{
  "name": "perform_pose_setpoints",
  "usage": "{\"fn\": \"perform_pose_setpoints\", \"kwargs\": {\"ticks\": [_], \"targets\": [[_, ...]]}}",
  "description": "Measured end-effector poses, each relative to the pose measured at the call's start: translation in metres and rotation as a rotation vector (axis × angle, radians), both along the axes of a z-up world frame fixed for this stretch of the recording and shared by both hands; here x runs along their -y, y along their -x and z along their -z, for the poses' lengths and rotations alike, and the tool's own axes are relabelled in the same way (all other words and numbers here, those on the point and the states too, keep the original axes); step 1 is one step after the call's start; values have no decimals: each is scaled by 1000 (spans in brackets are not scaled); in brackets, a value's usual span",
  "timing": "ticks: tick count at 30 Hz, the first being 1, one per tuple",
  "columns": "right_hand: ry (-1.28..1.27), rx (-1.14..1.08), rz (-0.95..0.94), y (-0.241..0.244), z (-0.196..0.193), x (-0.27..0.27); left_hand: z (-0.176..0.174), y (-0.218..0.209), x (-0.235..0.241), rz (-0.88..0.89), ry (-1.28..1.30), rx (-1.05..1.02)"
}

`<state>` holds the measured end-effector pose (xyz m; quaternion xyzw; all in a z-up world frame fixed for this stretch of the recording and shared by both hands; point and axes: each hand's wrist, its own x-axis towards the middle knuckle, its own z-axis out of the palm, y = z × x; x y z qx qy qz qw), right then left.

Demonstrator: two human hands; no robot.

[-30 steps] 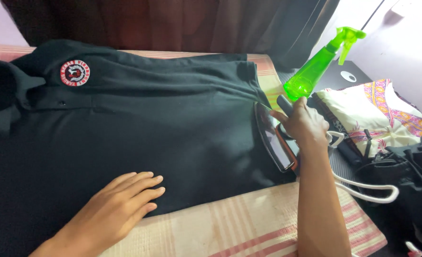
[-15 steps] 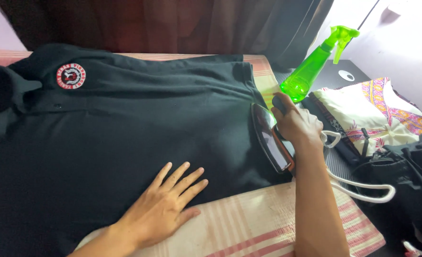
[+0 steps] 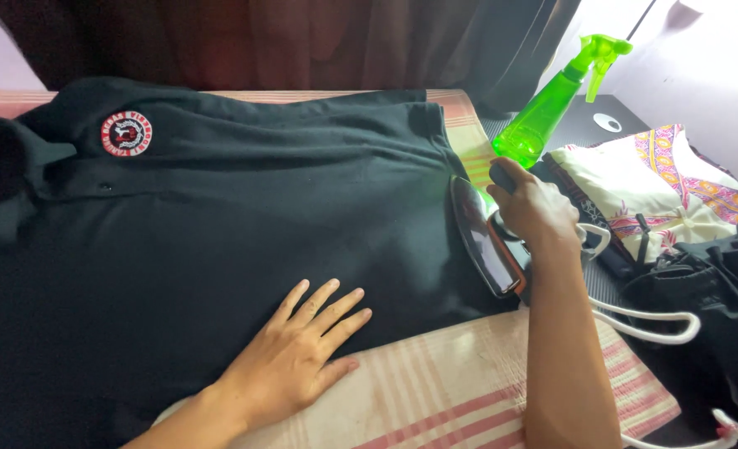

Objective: Ironing a black polo shirt on an ironing board and then folding it.

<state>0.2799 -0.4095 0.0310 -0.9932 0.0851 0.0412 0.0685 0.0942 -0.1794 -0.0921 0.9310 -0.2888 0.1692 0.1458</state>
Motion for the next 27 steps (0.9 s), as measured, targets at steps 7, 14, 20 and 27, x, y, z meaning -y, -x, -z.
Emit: {"fn": "perform_pose_setpoints", "kwargs": {"ticks": [7,14,20,27], "targets": [[-177,311,182,-9,9,43,4,0,0,1,-7,31],[-418,984,308,-25,25,78,-3,1,1,-6,-32,49],[-520,1267,313,-31,35,81,1,-1,0,-8,-27,48],[-831,1445,166,-30,32,65,-2,0,1,-19,-36,29]]}}
